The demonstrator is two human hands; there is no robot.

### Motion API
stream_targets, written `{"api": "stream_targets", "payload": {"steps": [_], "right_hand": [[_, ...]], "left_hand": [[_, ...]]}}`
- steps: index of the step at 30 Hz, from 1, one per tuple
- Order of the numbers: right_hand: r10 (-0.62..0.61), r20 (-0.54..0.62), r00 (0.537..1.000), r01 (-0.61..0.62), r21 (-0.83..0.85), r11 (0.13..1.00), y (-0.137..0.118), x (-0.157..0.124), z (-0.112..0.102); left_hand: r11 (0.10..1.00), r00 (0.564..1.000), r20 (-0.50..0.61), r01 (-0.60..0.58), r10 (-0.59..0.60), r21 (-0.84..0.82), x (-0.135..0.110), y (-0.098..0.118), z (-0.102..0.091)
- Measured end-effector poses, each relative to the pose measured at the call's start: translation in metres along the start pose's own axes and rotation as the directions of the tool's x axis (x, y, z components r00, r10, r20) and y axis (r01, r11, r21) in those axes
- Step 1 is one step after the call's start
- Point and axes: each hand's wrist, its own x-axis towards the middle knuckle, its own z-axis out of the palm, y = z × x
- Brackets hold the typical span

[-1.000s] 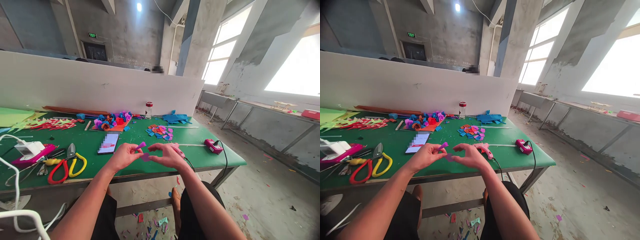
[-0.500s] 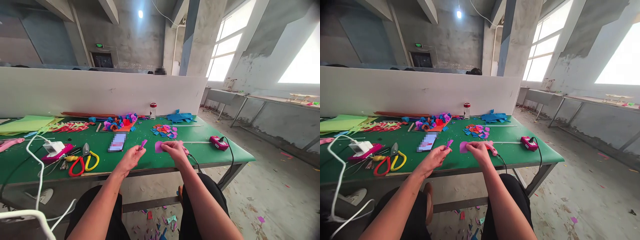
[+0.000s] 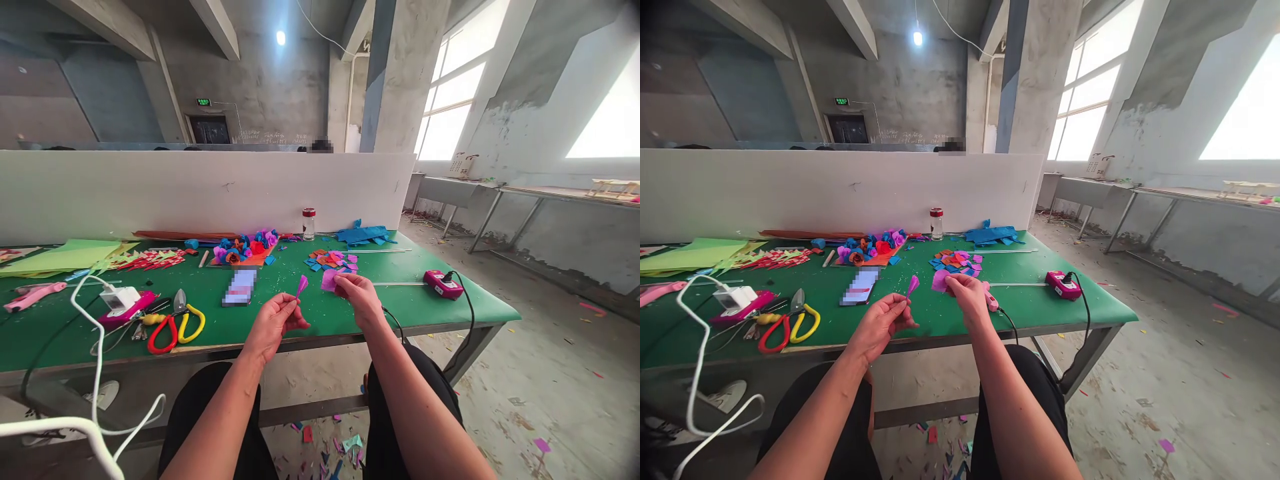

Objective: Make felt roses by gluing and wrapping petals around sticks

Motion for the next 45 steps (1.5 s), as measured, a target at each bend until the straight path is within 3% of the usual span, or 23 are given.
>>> {"api": "stream_targets", "payload": {"steps": [5,10,18,26,33,45], "right_hand": [[-0.008,-0.005,1.000,0.008,0.032,0.999,0.002,0.001,0.001],[-0.030,0.020,0.999,0.029,0.043,0.999,0.004,0.001,0.006],[-0.047,0.027,0.999,0.047,0.003,0.999,0.000,-0.003,0.012],[-0.033,0.045,0.998,0.034,-0.021,0.999,-0.005,-0.009,0.023],[-0.058,0.034,0.998,0.059,-0.018,0.998,0.000,-0.012,0.029],[-0.055,0.034,0.998,0.056,-0.015,0.998,0.004,-0.014,0.032]], "left_hand": [[0.998,0.999,-0.015,0.034,-0.035,-0.047,0.004,-0.002,0.000],[0.999,0.999,-0.002,-0.039,0.039,-0.013,0.004,-0.002,0.006],[0.979,0.976,-0.129,-0.162,0.178,0.123,0.008,-0.009,0.004],[0.991,0.984,-0.126,-0.130,0.127,-0.015,0.006,-0.005,0.012],[0.983,0.965,-0.193,-0.181,0.180,0.014,0.007,-0.005,0.014],[0.989,0.977,-0.156,-0.136,0.145,0.065,0.006,-0.012,0.019]]}}
